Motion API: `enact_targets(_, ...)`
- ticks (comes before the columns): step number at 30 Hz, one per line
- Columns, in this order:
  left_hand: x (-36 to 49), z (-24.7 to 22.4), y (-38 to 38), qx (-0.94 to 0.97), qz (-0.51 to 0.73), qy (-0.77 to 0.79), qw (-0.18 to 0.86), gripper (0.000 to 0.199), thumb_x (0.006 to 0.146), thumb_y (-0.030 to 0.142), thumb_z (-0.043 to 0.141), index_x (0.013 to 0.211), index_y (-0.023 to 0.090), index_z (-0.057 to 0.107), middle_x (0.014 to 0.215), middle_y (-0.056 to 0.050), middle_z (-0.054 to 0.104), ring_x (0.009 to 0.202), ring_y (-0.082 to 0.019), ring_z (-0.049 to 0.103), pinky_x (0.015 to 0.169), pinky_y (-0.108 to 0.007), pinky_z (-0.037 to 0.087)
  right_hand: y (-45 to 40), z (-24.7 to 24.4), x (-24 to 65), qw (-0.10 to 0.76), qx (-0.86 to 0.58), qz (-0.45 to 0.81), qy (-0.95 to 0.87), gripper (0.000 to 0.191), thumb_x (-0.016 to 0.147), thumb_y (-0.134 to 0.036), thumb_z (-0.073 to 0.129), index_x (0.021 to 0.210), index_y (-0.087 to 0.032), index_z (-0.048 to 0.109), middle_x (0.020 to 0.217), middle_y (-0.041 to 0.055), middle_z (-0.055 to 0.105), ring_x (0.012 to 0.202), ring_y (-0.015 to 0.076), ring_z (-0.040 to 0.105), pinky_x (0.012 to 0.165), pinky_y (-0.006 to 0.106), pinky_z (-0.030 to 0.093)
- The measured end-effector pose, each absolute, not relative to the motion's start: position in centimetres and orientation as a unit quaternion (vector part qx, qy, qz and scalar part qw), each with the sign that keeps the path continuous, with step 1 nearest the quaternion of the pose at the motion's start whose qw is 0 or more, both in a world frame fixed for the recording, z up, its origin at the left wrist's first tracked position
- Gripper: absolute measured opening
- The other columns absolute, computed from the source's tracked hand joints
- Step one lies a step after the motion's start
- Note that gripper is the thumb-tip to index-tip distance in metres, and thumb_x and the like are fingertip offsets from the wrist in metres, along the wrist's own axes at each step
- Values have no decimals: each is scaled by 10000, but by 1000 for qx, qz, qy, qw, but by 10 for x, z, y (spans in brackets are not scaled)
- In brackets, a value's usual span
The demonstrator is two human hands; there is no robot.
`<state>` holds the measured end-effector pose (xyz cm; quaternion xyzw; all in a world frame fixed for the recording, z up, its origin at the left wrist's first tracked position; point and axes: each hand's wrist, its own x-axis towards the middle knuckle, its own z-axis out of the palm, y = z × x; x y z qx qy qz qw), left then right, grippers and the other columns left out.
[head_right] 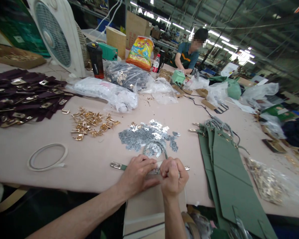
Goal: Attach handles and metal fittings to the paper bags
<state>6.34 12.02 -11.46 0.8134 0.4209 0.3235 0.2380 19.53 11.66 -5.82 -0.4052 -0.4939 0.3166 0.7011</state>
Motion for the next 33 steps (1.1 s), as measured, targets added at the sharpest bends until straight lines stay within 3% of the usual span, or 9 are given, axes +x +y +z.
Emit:
enact_targets(3, 63, -113, 120, 814, 318, 418, 247, 465, 814, 463, 854, 1191, 273, 660, 1263, 1, 719, 1153, -259, 571, 932, -443, 453, 116, -53, 193, 728, -352, 308, -501, 354, 985, -236, 513, 634, -200, 482, 506, -61, 385, 438, 106, 372, 453, 265, 316)
enact_targets(8, 63, -110, 120, 805, 329, 421, 258, 248, 872, 365, 802, 1069, 275, 682, 1175, 29, 742, 1128, -241, 581, 919, -428, 442, 116, -74, 190, 648, -400, 332, -556, 395, 1011, -273, 515, 626, -204, 459, 515, -53, 414, 456, 105, 390, 470, 274, 312)
enact_targets(14, 63, -110, 121, 803, 330, 420, 265, 386, 855, 428, 813, 1177, 269, 671, 1230, 3, 734, 1155, -256, 578, 952, -446, 448, 105, -61, 190, 708, -339, 305, -539, 331, 980, -243, 516, 652, -200, 504, 528, -53, 402, 458, 112, 382, 494, 285, 319)
enact_targets(19, 65, -106, 120, 804, 334, 411, 269, 231, 880, 354, 788, 1072, 269, 692, 1216, 6, 741, 1134, -245, 590, 963, -443, 461, 110, -86, 195, 673, -380, 338, -537, 372, 997, -276, 530, 637, -198, 477, 524, -51, 421, 474, 109, 406, 499, 274, 329)
enact_targets(25, 58, -105, 116, 781, 399, 393, 276, 611, 797, 297, 830, 1356, 217, 598, 1382, -79, 672, 1295, -290, 547, 1119, -519, 467, 98, -68, 226, 771, -369, 339, -394, 351, 960, -317, 526, 634, -198, 467, 487, -66, 390, 404, 91, 341, 431, 235, 309)
enact_targets(29, 36, -103, 106, 732, 433, 432, 301, 552, 844, 125, 641, 1386, 213, 580, 1475, -92, 599, 1421, -269, 469, 1236, -538, 382, 74, -51, 276, 802, -416, 285, -320, 301, 861, -339, 544, 604, -206, 460, 460, -66, 370, 370, 90, 294, 407, 246, 308)
enact_targets(33, 15, -99, 97, 702, 378, 504, 331, 512, 880, 151, 593, 1389, 206, 577, 1477, -112, 588, 1402, -271, 513, 1222, -537, 415, 57, -50, 315, 821, -452, 205, -281, 198, 756, -323, 523, 595, -226, 461, 438, -65, 354, 334, 102, 243, 371, 268, 243)
